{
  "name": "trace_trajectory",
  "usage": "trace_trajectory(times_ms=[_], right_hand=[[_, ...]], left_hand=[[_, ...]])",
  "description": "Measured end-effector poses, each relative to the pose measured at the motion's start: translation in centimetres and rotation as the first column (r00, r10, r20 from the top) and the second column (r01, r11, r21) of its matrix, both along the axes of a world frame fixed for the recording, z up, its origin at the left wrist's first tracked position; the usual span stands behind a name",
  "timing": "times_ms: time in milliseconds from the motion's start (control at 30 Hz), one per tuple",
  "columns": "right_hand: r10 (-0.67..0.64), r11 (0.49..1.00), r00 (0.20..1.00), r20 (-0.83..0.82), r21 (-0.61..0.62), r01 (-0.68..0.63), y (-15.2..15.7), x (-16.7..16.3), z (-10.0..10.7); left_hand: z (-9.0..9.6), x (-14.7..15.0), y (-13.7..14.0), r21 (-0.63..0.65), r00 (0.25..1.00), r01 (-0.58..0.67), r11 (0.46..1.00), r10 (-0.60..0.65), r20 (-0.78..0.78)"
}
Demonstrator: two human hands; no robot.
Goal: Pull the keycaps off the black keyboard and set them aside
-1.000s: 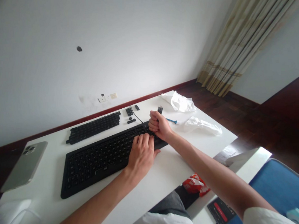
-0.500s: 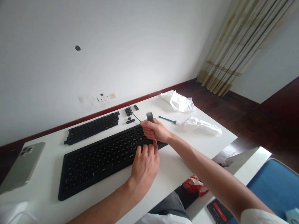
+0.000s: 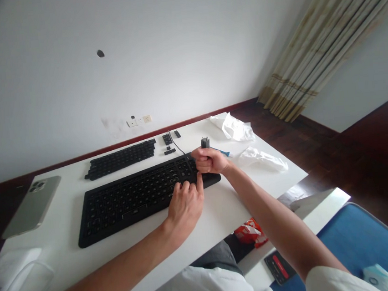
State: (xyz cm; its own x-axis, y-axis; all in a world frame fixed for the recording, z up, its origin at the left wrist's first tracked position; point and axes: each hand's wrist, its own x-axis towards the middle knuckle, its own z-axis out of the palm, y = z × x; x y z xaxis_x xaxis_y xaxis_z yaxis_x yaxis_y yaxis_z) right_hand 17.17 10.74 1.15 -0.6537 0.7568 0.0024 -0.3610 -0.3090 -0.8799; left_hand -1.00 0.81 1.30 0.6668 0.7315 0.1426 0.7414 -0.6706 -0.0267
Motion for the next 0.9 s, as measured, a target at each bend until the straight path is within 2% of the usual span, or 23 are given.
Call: trace_trajectory(times_ms=[167,367,433,500,600,633,700,767,833,900], right_hand=[[-0.129,0.989,0.99,-0.057,-0.08,0.124,0.7,0.8,-0.9],[-0.182,0.982,0.983,-0.035,-0.058,0.18,-0.2,-0.6,0.0],[-0.25,0.967,0.967,-0.055,-0.055,0.247,-0.3,-0.9,0.5],[-0.37,0.928,0.924,-0.1,-0.072,0.364,-0.2,-0.9,1.1],[-0.558,0.829,0.813,-0.166,-0.068,0.556,0.1,-0.2,2.1],[-0.596,0.799,0.785,-0.17,-0.037,0.6,0.1,0.2,2.4],[-0.644,0.752,0.755,-0.125,0.08,0.654,0.0,1.0,3.1],[-0.662,0.725,0.749,0.018,0.267,0.635,-0.5,1.6,3.7],[-0.647,0.727,0.723,0.241,0.483,0.489,-1.4,2.1,4.1],[-0.596,0.747,0.651,0.471,0.622,0.234,-2.4,2.2,4.3]], left_hand=[[0.0,0.0,0.1,-0.013,1.0,0.002,1.0,-0.003,-0.019],[-0.1,0.0,0.1,-0.007,1.0,0.008,1.0,-0.008,0.003],[-0.1,0.0,0.2,-0.01,1.0,0.012,1.0,-0.012,0.013],[0.0,-0.1,0.2,-0.02,1.0,0.008,1.0,-0.007,0.016],[0.2,-0.2,0.2,-0.027,1.0,0.022,0.999,-0.022,0.01],[0.3,-0.2,0.2,-0.025,0.998,0.065,0.998,-0.064,0.022],[0.3,-0.4,0.2,-0.031,0.967,0.246,0.969,-0.244,0.069],[0.2,-0.4,0.2,-0.064,0.886,0.458,0.887,-0.45,0.113],[0.0,-0.4,0.2,-0.103,0.814,0.579,0.809,-0.565,0.133],[-0.3,-0.3,0.3,-0.122,0.798,0.601,0.79,-0.585,0.144]])
